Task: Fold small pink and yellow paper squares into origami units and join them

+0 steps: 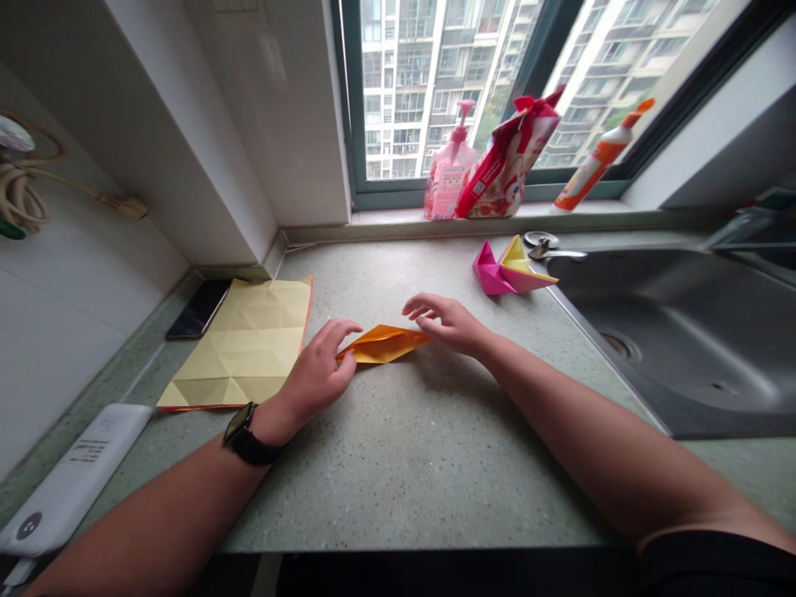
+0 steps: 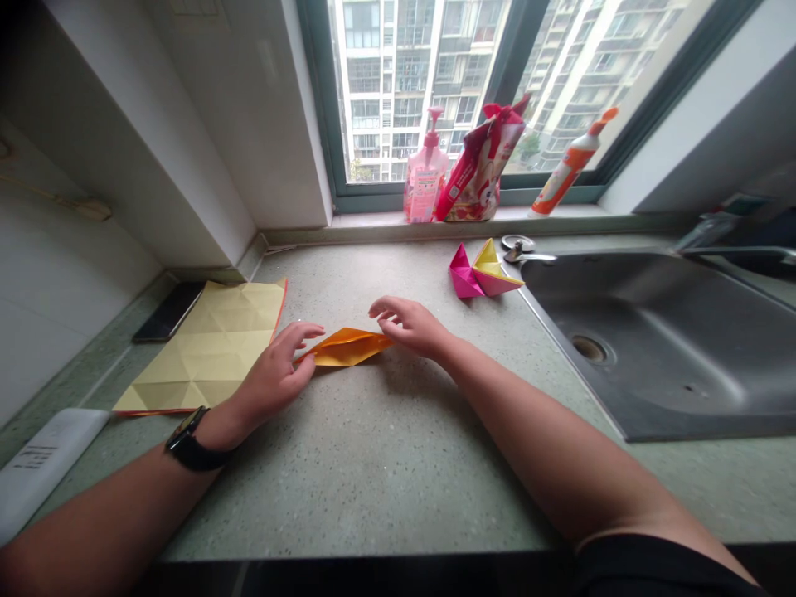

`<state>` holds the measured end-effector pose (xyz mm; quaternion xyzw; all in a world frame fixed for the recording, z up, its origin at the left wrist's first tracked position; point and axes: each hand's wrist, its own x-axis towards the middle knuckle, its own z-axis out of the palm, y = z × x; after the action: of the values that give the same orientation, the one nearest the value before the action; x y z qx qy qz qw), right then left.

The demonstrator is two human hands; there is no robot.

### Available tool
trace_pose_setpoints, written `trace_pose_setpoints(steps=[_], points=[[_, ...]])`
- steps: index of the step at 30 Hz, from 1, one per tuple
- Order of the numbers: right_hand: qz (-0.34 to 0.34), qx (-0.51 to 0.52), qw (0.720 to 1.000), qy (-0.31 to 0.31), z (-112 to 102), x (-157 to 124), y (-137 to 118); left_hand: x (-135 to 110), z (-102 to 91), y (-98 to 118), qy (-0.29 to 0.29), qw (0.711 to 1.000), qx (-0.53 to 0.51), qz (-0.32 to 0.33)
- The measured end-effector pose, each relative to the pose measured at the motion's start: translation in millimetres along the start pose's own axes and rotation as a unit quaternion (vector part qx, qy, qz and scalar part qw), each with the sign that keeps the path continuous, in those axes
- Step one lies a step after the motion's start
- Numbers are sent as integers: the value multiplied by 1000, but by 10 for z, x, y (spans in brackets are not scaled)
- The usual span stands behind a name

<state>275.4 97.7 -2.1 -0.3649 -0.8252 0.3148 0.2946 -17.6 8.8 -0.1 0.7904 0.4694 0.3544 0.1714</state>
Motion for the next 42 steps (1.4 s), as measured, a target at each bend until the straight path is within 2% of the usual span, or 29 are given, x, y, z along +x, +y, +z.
trace_pose_setpoints(steps=[6,15,34,42], points=[[68,-19,993,-90,-172,18,-40,0,-18,-27,3,999,21,-34],[59,1,989,-135,-251,-9,3,5,-6,-49,-1,999,12,-30],[73,-30,988,-133,-205,-2,46,31,3,-81,22,999,1,-25],[65,-24,988,-138,-216,-5,36,23,-2,-74,10,999,-20,-36]])
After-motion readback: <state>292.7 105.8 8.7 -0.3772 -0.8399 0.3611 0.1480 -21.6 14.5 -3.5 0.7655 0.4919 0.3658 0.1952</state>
